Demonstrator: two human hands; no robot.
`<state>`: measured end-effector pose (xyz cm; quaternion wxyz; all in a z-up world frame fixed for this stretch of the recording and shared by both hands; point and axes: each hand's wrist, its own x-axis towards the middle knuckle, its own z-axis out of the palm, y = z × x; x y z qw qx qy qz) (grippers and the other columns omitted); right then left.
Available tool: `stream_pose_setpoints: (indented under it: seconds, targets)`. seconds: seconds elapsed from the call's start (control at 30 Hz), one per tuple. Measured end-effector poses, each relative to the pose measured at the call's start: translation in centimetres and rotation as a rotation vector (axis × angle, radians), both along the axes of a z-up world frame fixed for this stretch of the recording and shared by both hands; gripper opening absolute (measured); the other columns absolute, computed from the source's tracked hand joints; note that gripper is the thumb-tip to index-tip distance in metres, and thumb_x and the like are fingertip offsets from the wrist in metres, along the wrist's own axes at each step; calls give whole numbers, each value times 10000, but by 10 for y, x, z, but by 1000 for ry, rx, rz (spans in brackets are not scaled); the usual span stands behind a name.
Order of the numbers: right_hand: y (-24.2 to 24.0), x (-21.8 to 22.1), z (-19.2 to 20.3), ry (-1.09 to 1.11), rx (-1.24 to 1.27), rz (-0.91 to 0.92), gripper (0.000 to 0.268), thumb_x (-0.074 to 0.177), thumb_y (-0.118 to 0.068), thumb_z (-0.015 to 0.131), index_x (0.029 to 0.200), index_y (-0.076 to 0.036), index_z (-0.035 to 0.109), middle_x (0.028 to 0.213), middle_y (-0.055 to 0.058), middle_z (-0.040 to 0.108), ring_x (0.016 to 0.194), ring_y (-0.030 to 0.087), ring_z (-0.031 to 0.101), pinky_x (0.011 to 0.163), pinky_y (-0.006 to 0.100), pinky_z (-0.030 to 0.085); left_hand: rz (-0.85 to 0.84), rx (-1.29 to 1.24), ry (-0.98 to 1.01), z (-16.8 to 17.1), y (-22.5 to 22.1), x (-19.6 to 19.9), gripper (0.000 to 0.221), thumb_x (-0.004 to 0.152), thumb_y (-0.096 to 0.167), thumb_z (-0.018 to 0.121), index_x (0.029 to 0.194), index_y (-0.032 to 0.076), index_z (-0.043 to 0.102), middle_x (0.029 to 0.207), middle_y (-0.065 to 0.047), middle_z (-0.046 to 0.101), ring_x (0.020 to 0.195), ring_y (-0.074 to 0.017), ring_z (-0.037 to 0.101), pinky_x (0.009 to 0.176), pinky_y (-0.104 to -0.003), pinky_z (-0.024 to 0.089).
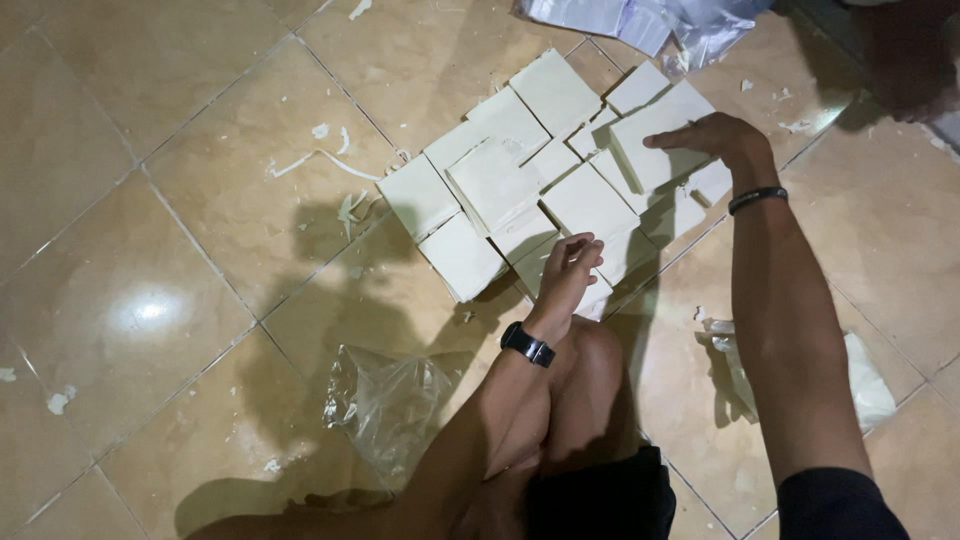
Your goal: The person places individual blocks of tofu into small plastic bags and seals them by hand.
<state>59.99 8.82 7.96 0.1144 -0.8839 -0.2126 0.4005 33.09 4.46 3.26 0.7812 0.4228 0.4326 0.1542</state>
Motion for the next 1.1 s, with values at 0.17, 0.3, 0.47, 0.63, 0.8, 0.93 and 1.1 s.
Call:
stream_pose_setpoints:
  seconds: [0.17,0.3,0.47,0.63,0.8,0.93,1.1]
  targets:
    - [-4,-6,-3,73,133,45,1185,689,-635,841,1512,99,406,1529,361,384,1446,532,310,1156,647,279,-34,11,-14,7,-3,-4,678,971,370,622,1464,-38,397,1425,-221,413,1333,-336,522,1081,-464,455]
    - [-12,-21,5,79,205,67,1087,728,-519,839,1494,116,400,1501,370,404,1442,530,322,1161,656,285,-31,18,-24,12,-2,-11,714,973,406,634,1471,-41,386,1431,-239,420,1352,-359,509,1098,-478,441]
    - [-30,-58,11,-75,363,311,767,820,-457,878,1314,21,537,1200,315,605,1180,523,579,928,633,477,28,-10,-117,17,5,-12,973,954,600,609,1510,-127,277,1506,-342,378,1428,-443,417,1171,-542,369]
    - [-71,-163,73,-83,328,412,660,869,-404,818,1161,-15,372,1090,186,387,1013,357,362,807,518,331,271,-131,-453,9,-16,-34,692,1015,533,552,1361,-32,351,1350,-240,430,1251,-373,416,1040,-460,388]
    - [-113,-223,33,-66,462,368,548,898,-363,806,882,-161,297,789,-29,245,718,124,241,597,346,231,421,173,-359,28,-45,-108,396,920,427,720,1142,100,716,1126,-76,743,1070,-196,693,951,-324,569]
    - [-150,-247,-20,389,615,152,451,925,-370,763,1125,-75,487,945,78,505,920,243,539,822,367,458,416,275,-191,78,-61,-184,479,1003,452,649,1177,15,558,1036,-101,594,1053,-215,584,927,-397,500]
    - [-167,-331,8,663,641,-138,471,940,-422,568,1261,-129,388,1159,83,431,1124,241,453,987,392,379,320,329,-236,82,-80,-243,422,1020,447,659,1189,64,601,1069,-61,646,1085,-155,600,945,-353,512]
